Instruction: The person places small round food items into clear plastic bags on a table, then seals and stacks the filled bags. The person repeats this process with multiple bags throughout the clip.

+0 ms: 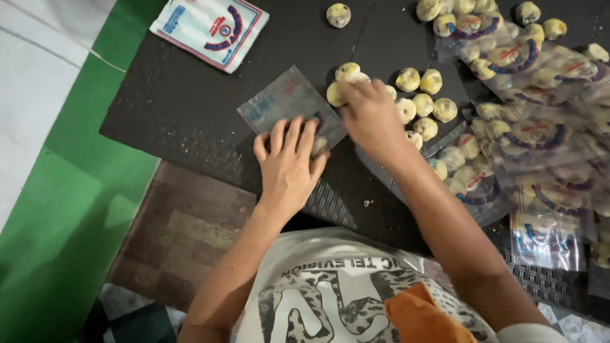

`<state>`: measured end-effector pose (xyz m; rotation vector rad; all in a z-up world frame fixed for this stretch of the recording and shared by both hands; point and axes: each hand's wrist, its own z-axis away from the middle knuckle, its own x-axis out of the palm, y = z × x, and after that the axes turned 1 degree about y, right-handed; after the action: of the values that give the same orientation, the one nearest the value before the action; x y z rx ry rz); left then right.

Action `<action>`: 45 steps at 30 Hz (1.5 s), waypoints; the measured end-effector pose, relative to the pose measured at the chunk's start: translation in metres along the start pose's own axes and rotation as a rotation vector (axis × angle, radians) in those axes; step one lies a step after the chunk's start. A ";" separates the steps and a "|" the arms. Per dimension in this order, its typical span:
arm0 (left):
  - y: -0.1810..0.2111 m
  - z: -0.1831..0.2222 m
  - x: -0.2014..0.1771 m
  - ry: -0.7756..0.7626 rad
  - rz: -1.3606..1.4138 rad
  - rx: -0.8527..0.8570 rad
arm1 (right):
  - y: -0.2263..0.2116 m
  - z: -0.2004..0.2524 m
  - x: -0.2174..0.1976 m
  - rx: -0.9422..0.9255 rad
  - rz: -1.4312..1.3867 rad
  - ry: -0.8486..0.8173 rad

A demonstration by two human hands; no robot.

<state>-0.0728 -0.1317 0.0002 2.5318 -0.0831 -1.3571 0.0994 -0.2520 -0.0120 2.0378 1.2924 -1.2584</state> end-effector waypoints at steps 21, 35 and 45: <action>-0.002 -0.017 -0.024 0.017 0.012 0.053 | -0.044 0.047 -0.024 0.027 -0.238 -0.082; -0.037 -0.003 0.004 0.068 0.002 0.175 | -0.035 0.011 0.010 -0.161 -0.549 0.045; -0.046 0.002 -0.012 0.059 -0.136 0.082 | -0.046 0.012 0.010 -0.223 -0.195 0.012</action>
<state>-0.0844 -0.0851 -0.0028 2.6879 0.0472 -1.3520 0.0555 -0.2337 -0.0216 1.8020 1.5925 -1.1265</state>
